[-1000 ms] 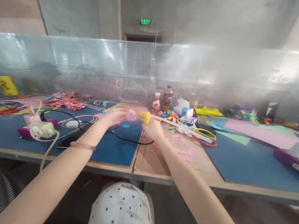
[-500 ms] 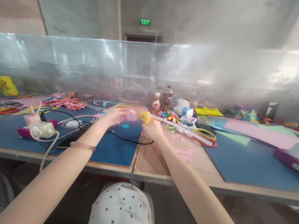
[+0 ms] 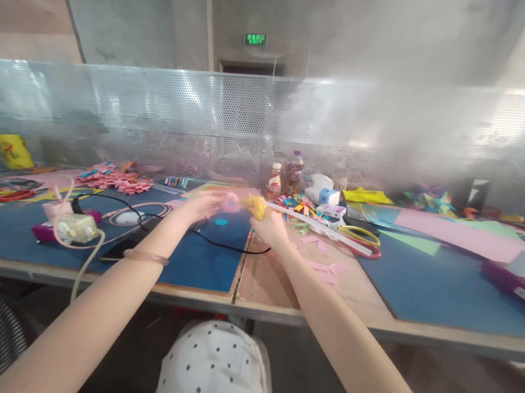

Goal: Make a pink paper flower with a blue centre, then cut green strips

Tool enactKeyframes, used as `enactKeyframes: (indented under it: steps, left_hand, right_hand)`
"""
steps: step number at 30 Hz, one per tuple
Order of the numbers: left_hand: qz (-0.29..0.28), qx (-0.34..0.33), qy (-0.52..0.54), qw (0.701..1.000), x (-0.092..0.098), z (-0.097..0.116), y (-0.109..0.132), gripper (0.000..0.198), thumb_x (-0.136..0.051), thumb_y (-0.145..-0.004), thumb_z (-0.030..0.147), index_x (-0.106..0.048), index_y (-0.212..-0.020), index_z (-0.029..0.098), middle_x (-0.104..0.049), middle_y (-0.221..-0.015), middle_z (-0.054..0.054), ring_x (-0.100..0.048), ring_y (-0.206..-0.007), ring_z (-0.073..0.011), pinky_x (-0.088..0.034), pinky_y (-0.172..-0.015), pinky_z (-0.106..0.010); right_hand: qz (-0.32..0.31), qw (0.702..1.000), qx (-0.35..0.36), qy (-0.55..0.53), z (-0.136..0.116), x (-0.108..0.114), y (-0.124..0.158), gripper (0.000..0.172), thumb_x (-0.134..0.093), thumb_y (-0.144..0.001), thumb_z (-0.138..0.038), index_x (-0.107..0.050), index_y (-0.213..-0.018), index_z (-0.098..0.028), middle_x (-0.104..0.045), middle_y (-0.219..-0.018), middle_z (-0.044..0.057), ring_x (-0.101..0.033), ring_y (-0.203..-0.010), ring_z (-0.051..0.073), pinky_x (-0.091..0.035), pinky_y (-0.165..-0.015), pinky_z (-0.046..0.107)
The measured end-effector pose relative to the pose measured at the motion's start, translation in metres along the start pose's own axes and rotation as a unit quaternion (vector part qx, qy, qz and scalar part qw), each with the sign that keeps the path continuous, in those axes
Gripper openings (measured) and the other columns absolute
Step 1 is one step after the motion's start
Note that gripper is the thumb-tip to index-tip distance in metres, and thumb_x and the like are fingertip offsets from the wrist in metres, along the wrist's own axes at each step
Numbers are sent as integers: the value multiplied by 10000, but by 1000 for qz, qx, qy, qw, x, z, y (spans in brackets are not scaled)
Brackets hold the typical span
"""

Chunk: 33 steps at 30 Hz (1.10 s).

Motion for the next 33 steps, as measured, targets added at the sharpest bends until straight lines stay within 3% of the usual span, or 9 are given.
enactKeyframes:
  steps: [11, 17, 23, 27, 33]
  left_hand:
    - [12, 9, -4, 1000, -2, 0, 1, 281, -690, -678, 79, -672, -951, 141, -703, -803, -92, -658, -829, -196, -511, -763, -304]
    - [23, 40, -32, 998, -4, -10, 0, 202, -700, -659, 87, -668, -858, 108, -683, -706, -90, -647, -697, -173, -506, -730, -322]
    - [24, 78, -74, 994, -7, -18, 3, 198, -691, -612, 16, -652, -788, 99, -682, -696, -87, -649, -684, -174, -493, -763, -345]
    - [33, 82, -76, 993, -5, -18, 3, 130, -666, -654, 43, -630, -763, 105, -670, -647, -85, -655, -675, -184, -496, -764, -352]
    - [23, 64, -69, 995, -6, -16, 6, 187, -689, -595, -3, -638, -744, 98, -658, -609, -82, -655, -676, -205, -487, -775, -379]
  right_hand:
    - [16, 999, -13, -35, -3, 7, 1, 189, -492, -735, -259, -646, -773, -156, -675, -748, 56, -625, -734, 175, -407, -619, 202]
    - [42, 996, -48, -66, 2, 12, 0, 230, -494, -758, -320, -610, -864, -153, -673, -753, 64, -629, -699, 176, -428, -581, 211]
    - [-9, 991, -68, -112, 9, 1, -1, 259, -455, -807, -368, -593, -808, -149, -646, -626, 25, -561, -432, 115, -395, -412, 199]
    - [-42, 989, -76, -121, 11, -1, -3, 266, -497, -820, -385, -601, -809, -140, -624, -592, -8, -531, -411, 86, -410, -415, 199]
    - [-87, 984, -81, -134, 8, -1, -1, 231, -557, -818, -338, -607, -881, -122, -603, -590, -30, -508, -408, 61, -435, -436, 201]
Point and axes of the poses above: each hand's wrist, its own y-axis away from the middle knuckle, its own x-axis out of the back of the hand, z = x × y, the point moved 5 cm from there along -y, towards the middle knuckle
